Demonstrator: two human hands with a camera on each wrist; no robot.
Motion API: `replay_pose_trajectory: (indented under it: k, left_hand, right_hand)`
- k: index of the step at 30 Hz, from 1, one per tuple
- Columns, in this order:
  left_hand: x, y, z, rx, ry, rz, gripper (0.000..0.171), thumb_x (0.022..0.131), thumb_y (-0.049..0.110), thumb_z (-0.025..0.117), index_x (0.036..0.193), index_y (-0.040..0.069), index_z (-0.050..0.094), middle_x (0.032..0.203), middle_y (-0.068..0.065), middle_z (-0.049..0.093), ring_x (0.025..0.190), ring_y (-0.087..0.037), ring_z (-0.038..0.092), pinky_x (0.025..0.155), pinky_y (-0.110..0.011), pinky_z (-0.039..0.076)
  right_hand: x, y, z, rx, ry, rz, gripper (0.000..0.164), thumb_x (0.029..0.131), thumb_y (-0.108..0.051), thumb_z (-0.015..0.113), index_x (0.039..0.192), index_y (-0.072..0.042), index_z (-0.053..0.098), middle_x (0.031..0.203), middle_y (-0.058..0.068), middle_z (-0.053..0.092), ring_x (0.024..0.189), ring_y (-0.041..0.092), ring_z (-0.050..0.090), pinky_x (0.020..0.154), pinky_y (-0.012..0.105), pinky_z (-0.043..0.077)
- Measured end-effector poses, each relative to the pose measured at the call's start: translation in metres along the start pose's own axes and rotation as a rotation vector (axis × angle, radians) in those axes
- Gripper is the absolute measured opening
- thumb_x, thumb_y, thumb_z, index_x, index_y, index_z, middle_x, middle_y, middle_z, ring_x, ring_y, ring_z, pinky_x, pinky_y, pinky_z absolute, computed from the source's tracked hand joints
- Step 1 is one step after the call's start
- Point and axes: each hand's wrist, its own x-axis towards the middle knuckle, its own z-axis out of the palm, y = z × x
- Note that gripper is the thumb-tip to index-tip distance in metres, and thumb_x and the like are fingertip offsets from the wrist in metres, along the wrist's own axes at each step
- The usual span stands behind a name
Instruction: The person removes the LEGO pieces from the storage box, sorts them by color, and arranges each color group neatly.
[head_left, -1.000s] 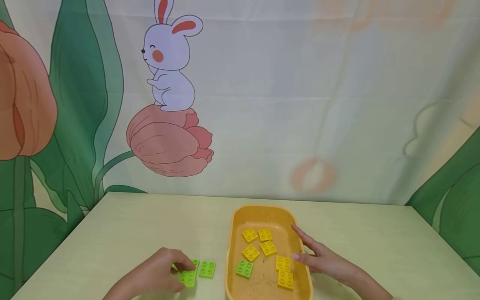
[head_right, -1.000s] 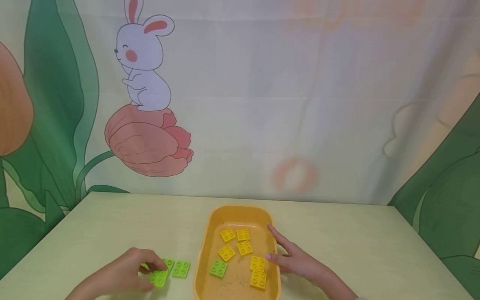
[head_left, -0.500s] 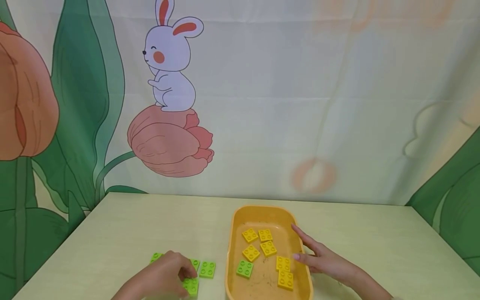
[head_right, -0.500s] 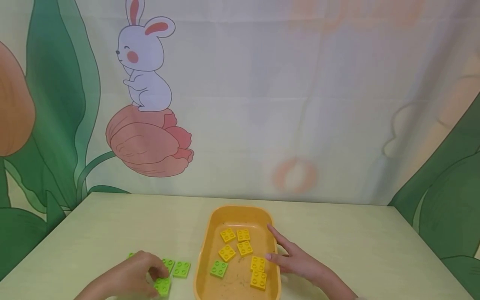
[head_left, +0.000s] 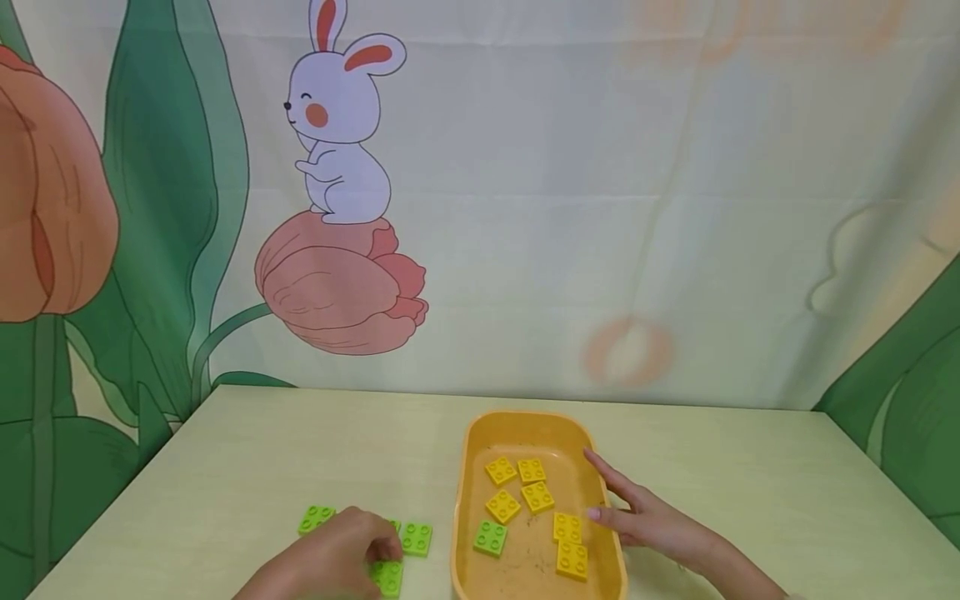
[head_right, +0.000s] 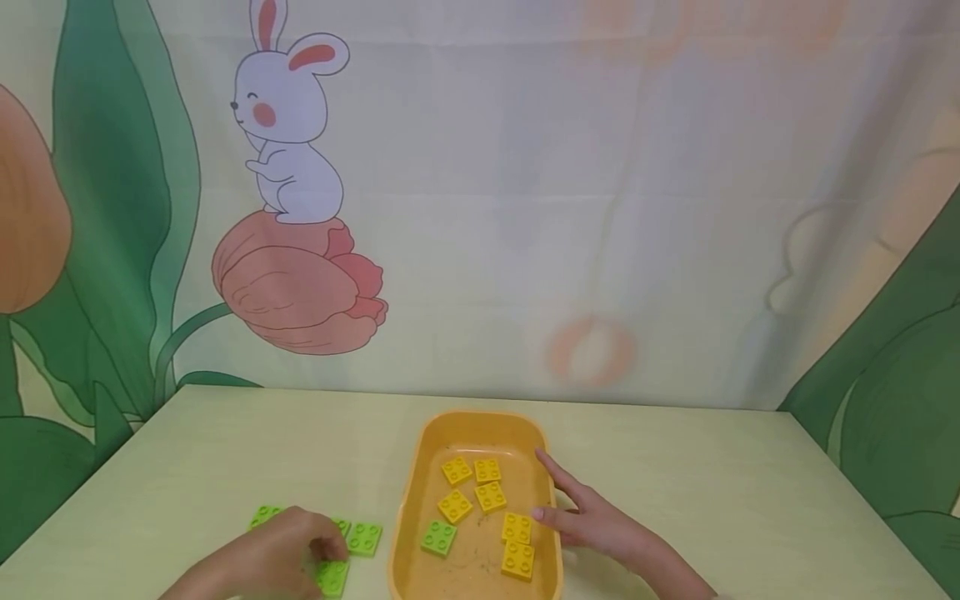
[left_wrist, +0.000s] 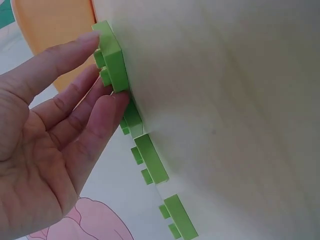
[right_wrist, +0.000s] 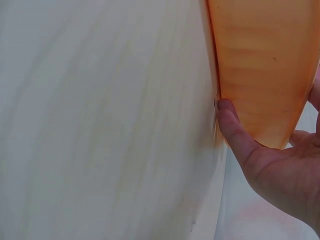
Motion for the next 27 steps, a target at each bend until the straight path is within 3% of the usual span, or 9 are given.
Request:
replay_pose_trajectory:
  k: [6,14,21,24,27]
  left_hand:
    - [0.0,-0.0016,-0.0005,-0.015,-0.005,-0.066,0.035,0.059,0.0,0.079,0.084,0.019,0.065,0.085,0.002,0.057,0.08,-0.021,0.048,0.072,-0.039,0.047]
    - [0.0023,0.0007,-0.0009,0.026,-0.032,-0.03,0.033,0.058,0.0,0.079,0.082,0.018,0.065,0.077,-0.001,0.055,0.074,-0.02,0.047,0.066,-0.035,0.043]
    - [0.0027,0.0026,-0.0011,0.014,-0.02,-0.081,0.035,0.057,0.002,0.08,0.084,0.019,0.065,0.082,0.0,0.054,0.078,-0.021,0.047,0.07,-0.037,0.045]
    - [0.0011,0.0029,-0.0045,0.049,-0.005,-0.014,0.035,0.059,0.0,0.077,0.085,0.019,0.065,0.081,0.002,0.054,0.077,-0.019,0.047,0.07,-0.035,0.044]
    - [-0.0007,0.0048,-0.0096,0.093,0.031,0.149,0.033,0.061,-0.002,0.075,0.087,0.016,0.065,0.08,0.004,0.056,0.076,-0.016,0.049,0.068,-0.031,0.044]
  right_hand:
    - [0.0009,-0.0013,0.0006,-0.001,0.005,0.007,0.073,0.094,-0.026,0.05,0.147,-0.023,-0.001,0.146,0.03,-0.005,0.115,0.031,0.049,0.084,0.045,0.047]
    - [0.0009,-0.001,0.0002,-0.014,0.024,0.021,0.074,0.094,-0.027,0.051,0.147,-0.023,0.001,0.146,0.031,-0.004,0.115,0.032,0.049,0.083,0.045,0.048]
    - [0.0007,-0.0012,-0.001,-0.003,0.016,0.019,0.074,0.094,-0.027,0.05,0.147,-0.022,0.0,0.145,0.031,-0.005,0.114,0.031,0.05,0.083,0.045,0.048]
    - [0.0003,-0.0013,-0.0011,0.003,0.003,0.011,0.074,0.094,-0.026,0.049,0.147,-0.021,-0.001,0.145,0.032,-0.005,0.114,0.032,0.05,0.083,0.046,0.048]
    - [0.0003,-0.0017,-0.0008,0.003,-0.003,0.008,0.074,0.094,-0.026,0.049,0.147,-0.021,-0.002,0.145,0.032,-0.005,0.115,0.033,0.049,0.084,0.046,0.047]
